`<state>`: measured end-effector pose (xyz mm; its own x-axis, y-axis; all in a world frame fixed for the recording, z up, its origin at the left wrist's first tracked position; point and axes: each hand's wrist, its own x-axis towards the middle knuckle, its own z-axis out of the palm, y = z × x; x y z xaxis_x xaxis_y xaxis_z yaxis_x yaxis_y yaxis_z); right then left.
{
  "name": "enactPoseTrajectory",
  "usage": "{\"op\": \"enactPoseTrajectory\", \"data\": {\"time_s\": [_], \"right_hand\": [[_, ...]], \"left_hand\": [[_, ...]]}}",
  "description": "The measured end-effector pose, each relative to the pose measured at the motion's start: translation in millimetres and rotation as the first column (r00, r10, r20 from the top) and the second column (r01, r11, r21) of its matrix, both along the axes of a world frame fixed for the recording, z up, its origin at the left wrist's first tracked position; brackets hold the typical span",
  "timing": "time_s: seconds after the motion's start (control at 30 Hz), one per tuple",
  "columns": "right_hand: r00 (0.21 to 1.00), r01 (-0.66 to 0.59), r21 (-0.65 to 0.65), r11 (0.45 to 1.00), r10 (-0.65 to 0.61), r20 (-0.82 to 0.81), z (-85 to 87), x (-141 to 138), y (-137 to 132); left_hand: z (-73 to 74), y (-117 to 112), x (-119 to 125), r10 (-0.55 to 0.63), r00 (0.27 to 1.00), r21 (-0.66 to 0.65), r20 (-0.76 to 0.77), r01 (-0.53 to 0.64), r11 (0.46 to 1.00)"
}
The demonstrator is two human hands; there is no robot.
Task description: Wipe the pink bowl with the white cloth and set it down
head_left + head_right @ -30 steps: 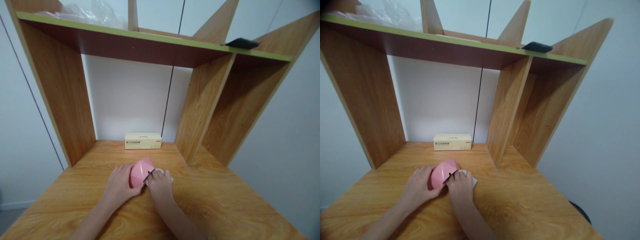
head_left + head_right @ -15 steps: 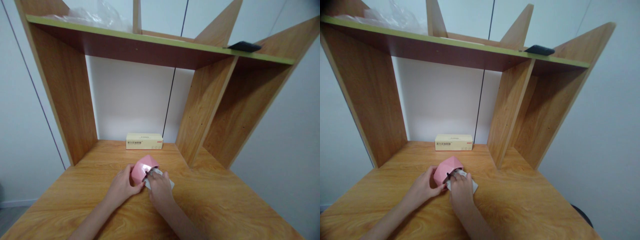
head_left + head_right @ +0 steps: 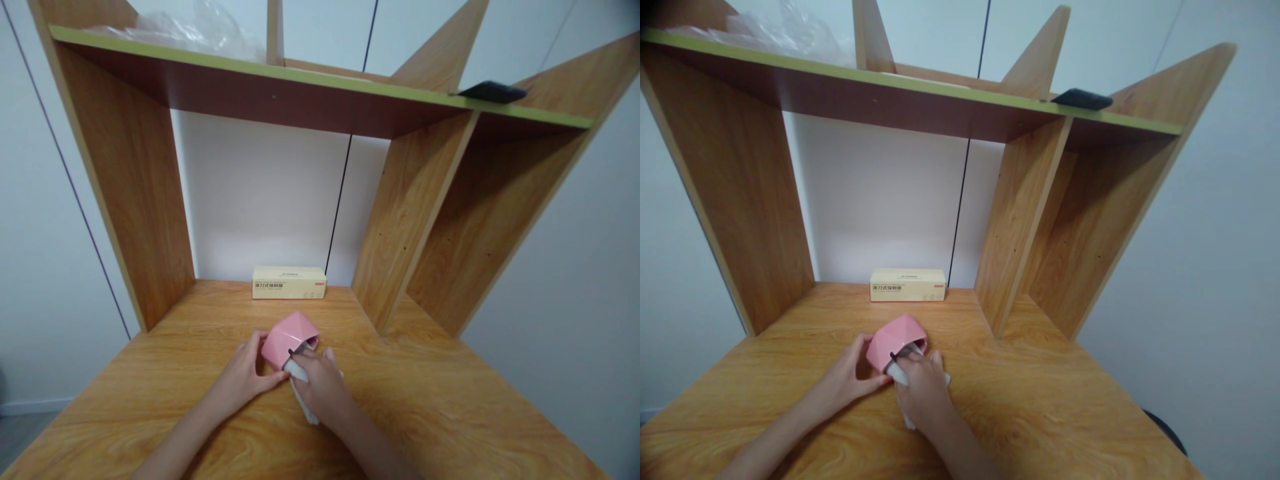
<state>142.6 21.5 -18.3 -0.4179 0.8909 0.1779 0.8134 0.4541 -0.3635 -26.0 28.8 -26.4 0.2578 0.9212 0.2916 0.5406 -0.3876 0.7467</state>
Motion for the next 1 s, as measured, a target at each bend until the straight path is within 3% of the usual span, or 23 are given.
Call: {"op": "enactPoseTrajectory", "data": {"time_s": [0.2, 0.43, 0.67, 0.83, 1.0], "right_hand": [[0.984, 0.006, 0.066, 0.998, -0.018, 0.18, 0.3, -6, -6], [0.982, -0.033, 0.113, 0.993, 0.011, 0.188, -1.0, -12, -7], [0.981, 0.001, 0.1, 0.995, -0.021, 0.195, 0.8, -11, -6], [0.973, 0.003, 0.126, 0.992, -0.032, 0.228, 1.2, -15, -7], [0.949, 0.089, 0.194, 0.977, -0.142, 0.283, 3.9, -13, -3]], "left_hand": [[5.3, -4, 4, 0.043, 0.999, 0.126, -0.004, -0.042, 0.991], [20.4, -11, 7, 0.189, 0.947, 0.307, -0.261, -0.105, 0.946], [23.5, -12, 9, 0.224, 0.891, 0.297, -0.394, -0.107, 0.949], [24.4, -13, 13, 0.307, 0.873, 0.302, -0.378, -0.197, 0.933], [21.6, -12, 12, 0.31, 0.908, 0.237, -0.282, -0.247, 0.94]]}}
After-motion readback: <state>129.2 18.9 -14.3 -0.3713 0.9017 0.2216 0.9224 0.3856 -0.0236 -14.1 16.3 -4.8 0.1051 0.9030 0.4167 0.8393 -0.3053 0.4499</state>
